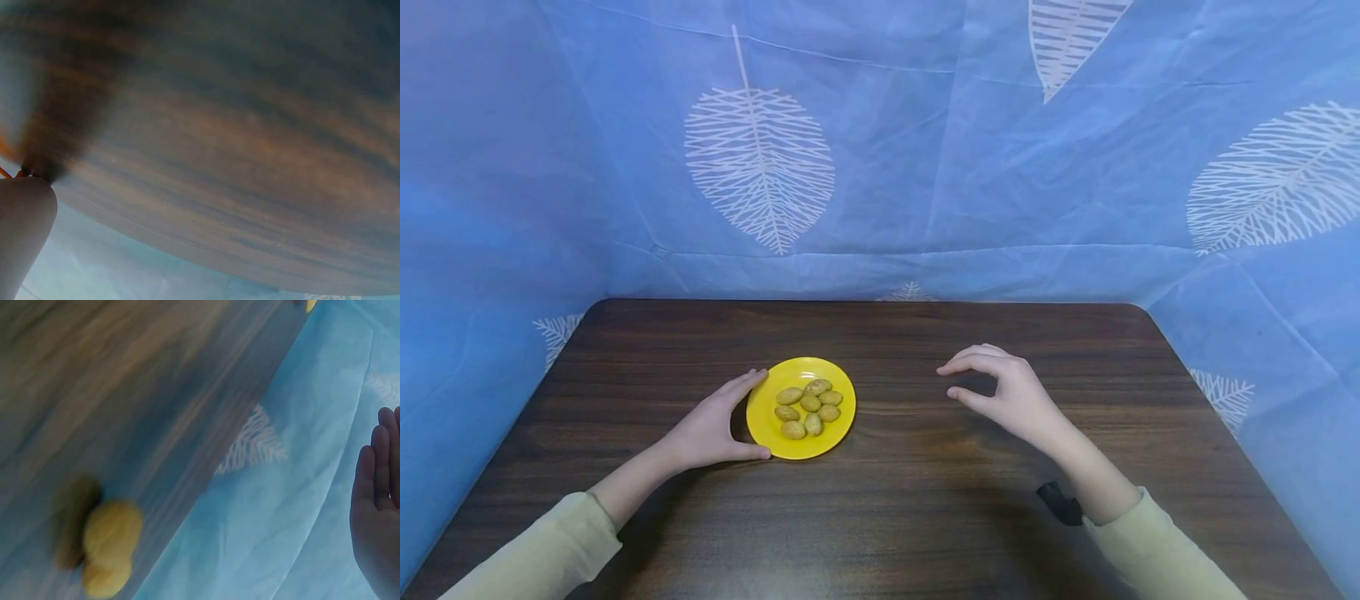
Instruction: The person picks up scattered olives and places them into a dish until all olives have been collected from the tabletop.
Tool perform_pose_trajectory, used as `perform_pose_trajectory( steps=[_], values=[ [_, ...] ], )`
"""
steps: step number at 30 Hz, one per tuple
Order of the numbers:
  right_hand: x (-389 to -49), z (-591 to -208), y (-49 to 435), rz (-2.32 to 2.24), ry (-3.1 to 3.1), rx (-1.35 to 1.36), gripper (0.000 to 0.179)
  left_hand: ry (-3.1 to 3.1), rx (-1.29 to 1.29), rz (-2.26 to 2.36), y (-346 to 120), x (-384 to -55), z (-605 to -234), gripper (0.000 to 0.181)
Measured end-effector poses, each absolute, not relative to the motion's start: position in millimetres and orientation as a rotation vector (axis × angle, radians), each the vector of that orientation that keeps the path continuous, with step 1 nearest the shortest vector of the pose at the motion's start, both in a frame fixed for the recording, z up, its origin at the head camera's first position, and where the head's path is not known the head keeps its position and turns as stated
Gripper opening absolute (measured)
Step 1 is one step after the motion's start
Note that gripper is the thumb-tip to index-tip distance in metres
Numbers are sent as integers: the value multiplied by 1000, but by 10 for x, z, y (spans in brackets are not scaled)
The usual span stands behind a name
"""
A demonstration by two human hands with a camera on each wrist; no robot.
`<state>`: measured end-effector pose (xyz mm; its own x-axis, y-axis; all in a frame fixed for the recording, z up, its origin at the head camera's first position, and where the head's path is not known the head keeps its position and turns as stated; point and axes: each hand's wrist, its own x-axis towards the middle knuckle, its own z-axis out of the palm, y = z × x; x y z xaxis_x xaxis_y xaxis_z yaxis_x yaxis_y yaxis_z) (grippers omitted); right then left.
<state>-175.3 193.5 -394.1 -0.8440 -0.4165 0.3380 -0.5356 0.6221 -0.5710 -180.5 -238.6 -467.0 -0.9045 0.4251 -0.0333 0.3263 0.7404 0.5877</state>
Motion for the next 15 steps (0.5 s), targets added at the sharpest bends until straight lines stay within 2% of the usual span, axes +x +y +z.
perform_pose_trajectory(
  steps=[15],
  values=[
    [-1554,-4028,2520,861,-2682,622,37,2778,581,884,-2375,-1794,-4652,113]
  ],
)
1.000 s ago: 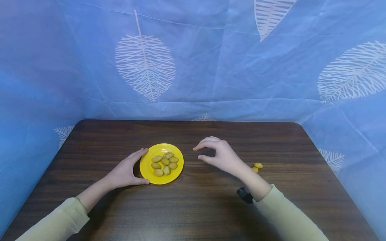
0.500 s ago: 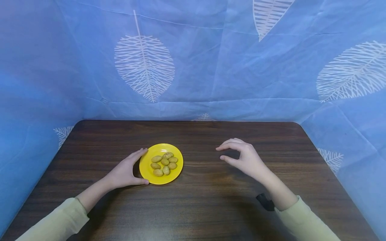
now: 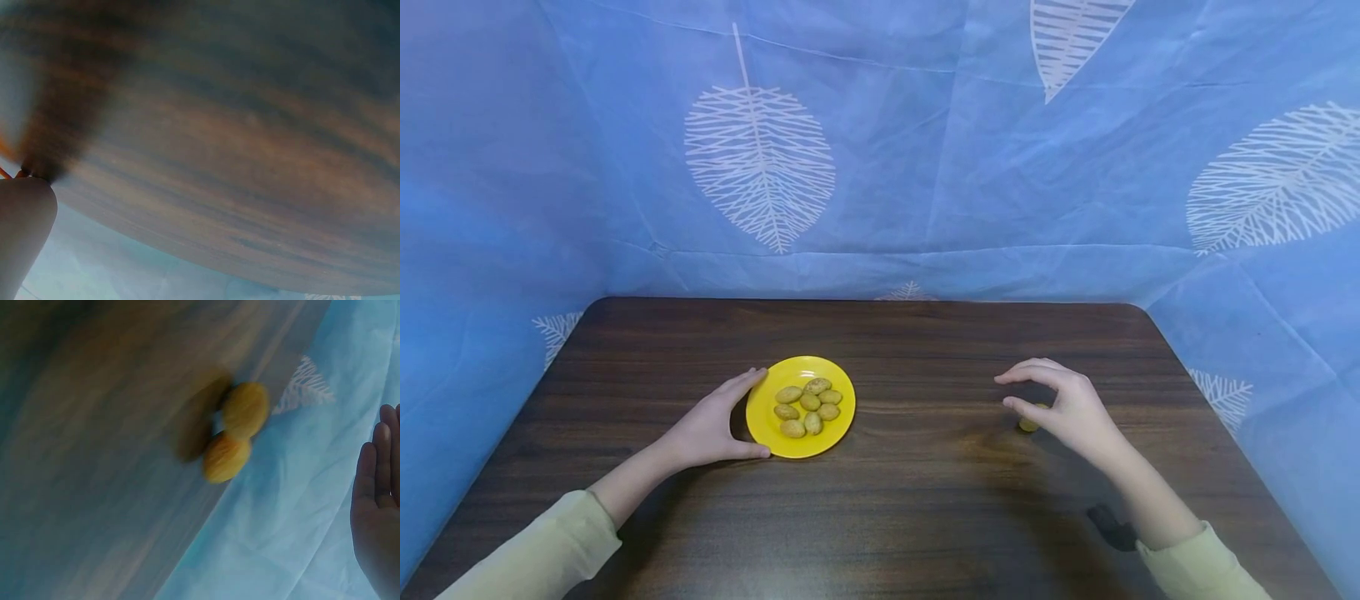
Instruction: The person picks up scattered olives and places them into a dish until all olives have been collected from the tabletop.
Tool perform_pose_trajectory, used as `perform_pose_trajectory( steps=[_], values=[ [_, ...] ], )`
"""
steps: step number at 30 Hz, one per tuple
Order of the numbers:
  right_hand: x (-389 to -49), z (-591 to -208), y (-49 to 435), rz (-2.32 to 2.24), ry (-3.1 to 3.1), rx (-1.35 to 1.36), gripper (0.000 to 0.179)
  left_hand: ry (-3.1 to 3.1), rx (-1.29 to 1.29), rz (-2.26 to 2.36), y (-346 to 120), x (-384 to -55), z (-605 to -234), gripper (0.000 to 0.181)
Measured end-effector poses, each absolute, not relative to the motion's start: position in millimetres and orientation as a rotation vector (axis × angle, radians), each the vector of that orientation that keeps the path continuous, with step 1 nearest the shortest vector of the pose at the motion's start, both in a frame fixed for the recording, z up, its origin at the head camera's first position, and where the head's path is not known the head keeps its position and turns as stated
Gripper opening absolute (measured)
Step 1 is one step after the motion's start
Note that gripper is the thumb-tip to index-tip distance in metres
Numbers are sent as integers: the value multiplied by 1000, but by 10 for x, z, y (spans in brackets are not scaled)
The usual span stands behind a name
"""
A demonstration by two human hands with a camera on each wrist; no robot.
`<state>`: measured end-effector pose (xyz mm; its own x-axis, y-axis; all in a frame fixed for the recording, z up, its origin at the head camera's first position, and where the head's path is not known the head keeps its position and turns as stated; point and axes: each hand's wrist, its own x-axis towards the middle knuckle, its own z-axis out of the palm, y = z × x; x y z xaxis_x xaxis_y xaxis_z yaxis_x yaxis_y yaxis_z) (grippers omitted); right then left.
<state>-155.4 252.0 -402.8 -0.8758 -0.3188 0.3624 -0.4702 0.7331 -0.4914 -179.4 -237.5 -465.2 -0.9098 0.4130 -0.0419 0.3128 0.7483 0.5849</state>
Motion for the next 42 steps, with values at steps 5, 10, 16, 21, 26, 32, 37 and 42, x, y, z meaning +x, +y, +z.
perform_pose_trajectory(
  steps=[5,10,16,21,26,32,37,42],
  values=[
    [-1519,-4098,2652,800,-2715,601,37,2778,576,880,-2373,-1788,-4639,113],
    [-1498,-4176,2753,782,-2747,585,35,2776,577,880,-2366,-1790,-4622,113],
    [-1494,-4256,2844,749,-2795,556,35,2774,587,882,-2361,-1784,-4607,114],
    [-1512,-4281,2918,765,-2887,533,31,2773,587,887,-2359,-1782,-4605,114],
    [-1542,-4301,2965,793,-2944,540,29,2776,589,883,-2356,-1784,-4607,113],
    [-1569,-4304,2973,771,-2955,562,30,2778,592,889,-2360,-1789,-4608,113],
    [-1586,-4296,2962,700,-2979,571,30,2770,573,894,-2365,-1790,-4624,113],
    [-1603,-4295,2945,636,-3001,588,29,2766,566,895,-2362,-1790,-4629,114]
  ],
)
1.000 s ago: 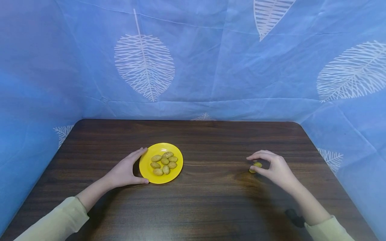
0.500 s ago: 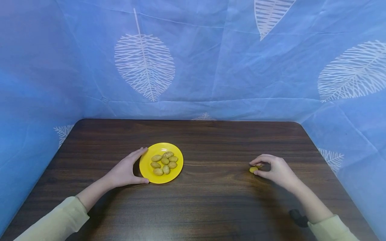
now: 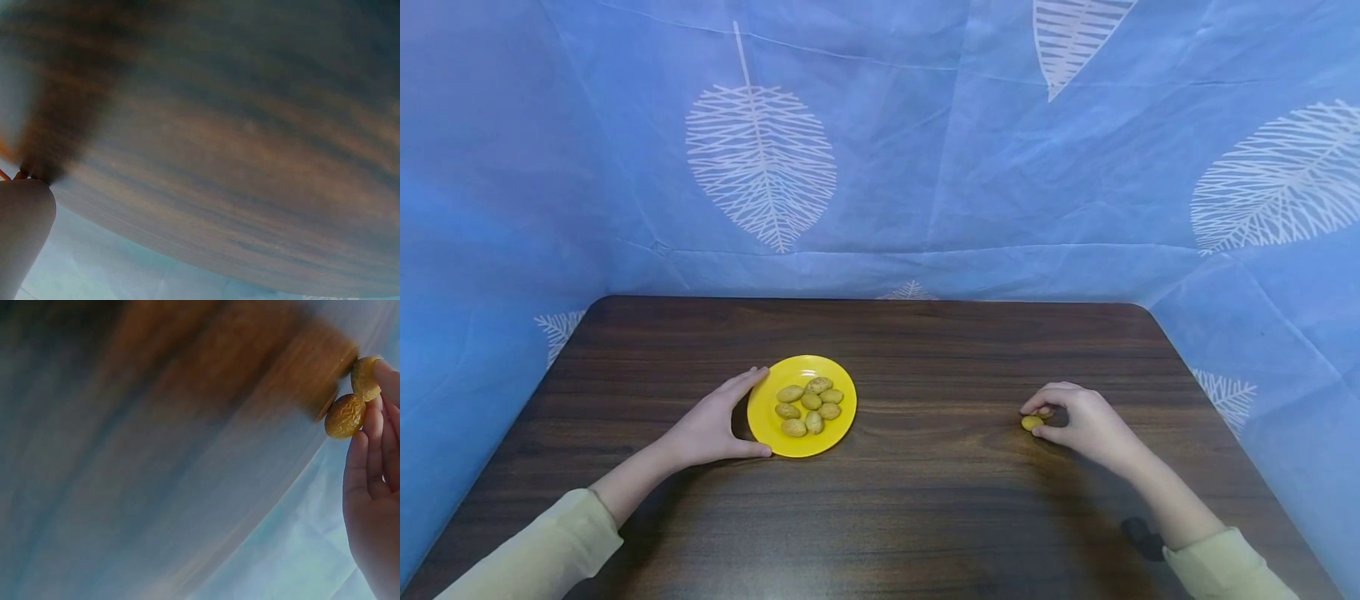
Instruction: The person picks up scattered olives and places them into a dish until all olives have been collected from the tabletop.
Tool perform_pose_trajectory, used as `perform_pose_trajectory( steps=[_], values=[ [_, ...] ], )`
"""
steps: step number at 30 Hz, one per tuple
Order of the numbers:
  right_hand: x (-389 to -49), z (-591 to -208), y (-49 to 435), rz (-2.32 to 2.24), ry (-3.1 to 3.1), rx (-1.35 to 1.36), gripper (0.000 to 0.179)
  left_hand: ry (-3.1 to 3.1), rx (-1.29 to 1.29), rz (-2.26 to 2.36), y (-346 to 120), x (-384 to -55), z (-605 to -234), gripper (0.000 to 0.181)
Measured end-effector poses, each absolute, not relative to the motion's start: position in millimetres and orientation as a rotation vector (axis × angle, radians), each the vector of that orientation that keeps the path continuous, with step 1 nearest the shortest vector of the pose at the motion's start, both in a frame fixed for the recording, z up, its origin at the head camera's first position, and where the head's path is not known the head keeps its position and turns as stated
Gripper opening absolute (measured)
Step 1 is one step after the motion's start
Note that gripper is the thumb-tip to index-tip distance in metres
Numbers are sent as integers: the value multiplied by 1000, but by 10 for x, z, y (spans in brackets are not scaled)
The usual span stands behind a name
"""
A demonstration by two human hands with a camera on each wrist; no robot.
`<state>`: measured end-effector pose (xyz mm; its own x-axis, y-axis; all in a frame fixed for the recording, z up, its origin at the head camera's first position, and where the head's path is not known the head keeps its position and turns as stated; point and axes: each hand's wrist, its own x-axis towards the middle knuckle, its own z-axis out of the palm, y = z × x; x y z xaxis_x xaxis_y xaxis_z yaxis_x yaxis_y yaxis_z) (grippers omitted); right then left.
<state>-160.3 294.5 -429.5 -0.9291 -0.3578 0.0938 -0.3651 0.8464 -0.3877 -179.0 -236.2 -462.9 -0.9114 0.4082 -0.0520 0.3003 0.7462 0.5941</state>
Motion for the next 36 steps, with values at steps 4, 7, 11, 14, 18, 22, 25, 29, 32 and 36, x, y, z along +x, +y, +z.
perform_pose_trajectory(
  steps=[4,7,11,14,18,22,25,29,32,36],
  values=[
    [-1607,-4293,2934,608,-3004,593,28,2773,577,894,-2355,-1789,-4618,114],
    [-1606,-4291,2926,616,-2993,596,28,2774,579,892,-2354,-1787,-4614,113],
    [-1607,-4287,2896,644,-2960,602,25,2772,584,893,-2355,-1783,-4609,113],
    [-1619,-4282,2851,665,-2937,612,21,2772,586,896,-2356,-1785,-4611,113],
    [-1646,-4268,2776,693,-2911,631,20,2774,581,894,-2360,-1788,-4617,113],
    [-1676,-4237,2682,746,-2877,657,19,2774,567,884,-2364,-1795,-4636,113],
    [-1704,-4209,2596,790,-2863,671,18,2774,564,886,-2370,-1803,-4656,113],
    [-1755,-4181,2481,823,-2862,683,18,2773,559,894,-2375,-1801,-4667,113],
    [-1798,-4167,2398,844,-2869,689,18,2772,556,891,-2374,-1795,-4661,113],
    [-1852,-4149,2274,873,-2870,710,18,2770,560,891,-2374,-1792,-4645,113]
  ],
)
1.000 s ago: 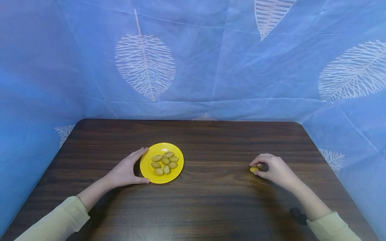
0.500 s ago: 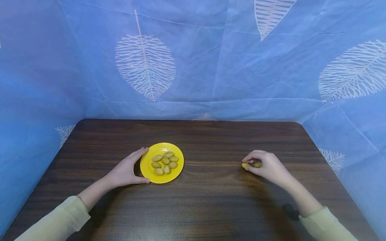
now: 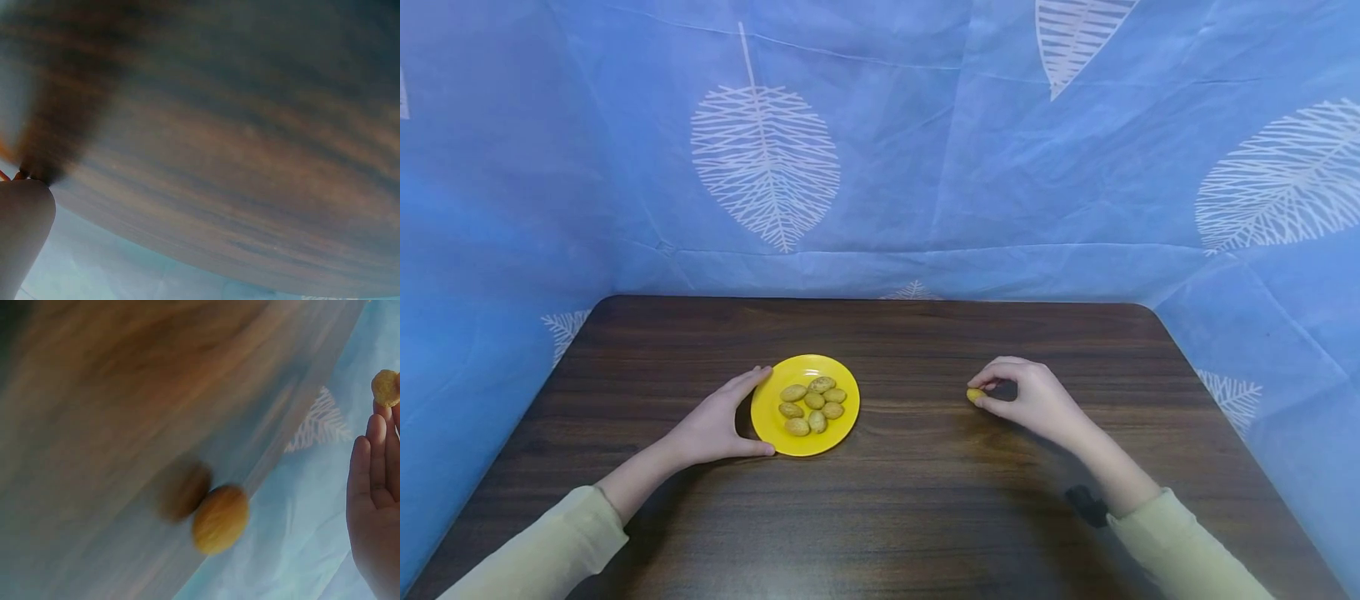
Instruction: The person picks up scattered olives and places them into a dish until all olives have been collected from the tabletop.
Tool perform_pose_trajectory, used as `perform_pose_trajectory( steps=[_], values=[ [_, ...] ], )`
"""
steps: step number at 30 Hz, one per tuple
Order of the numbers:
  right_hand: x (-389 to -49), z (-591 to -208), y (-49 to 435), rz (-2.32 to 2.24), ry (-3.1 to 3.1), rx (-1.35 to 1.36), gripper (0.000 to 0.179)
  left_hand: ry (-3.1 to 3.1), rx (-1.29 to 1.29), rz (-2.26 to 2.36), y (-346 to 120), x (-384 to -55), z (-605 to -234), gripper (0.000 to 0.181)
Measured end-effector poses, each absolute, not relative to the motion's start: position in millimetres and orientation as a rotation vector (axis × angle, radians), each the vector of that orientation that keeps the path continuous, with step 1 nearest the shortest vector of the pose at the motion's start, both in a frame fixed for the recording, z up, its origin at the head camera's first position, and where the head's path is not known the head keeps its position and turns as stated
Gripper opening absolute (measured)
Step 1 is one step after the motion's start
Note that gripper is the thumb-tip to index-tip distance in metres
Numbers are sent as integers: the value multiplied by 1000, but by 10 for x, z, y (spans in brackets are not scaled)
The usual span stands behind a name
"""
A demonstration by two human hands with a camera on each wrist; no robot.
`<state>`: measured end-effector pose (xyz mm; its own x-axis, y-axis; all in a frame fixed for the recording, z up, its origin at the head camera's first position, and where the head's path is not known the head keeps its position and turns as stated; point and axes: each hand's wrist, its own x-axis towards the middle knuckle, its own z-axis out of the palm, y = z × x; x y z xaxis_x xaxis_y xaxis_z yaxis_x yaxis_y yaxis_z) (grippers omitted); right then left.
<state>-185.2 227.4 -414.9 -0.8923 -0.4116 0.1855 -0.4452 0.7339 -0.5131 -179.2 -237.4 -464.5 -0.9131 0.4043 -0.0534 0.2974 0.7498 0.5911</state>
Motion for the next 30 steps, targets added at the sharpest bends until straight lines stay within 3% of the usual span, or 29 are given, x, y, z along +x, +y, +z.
perform_pose_trajectory(
  steps=[30],
  values=[
    [-2296,-4194,1216,1293,-2831,881,16,2773,579,895,-2355,-1794,-4633,115]
  ],
)
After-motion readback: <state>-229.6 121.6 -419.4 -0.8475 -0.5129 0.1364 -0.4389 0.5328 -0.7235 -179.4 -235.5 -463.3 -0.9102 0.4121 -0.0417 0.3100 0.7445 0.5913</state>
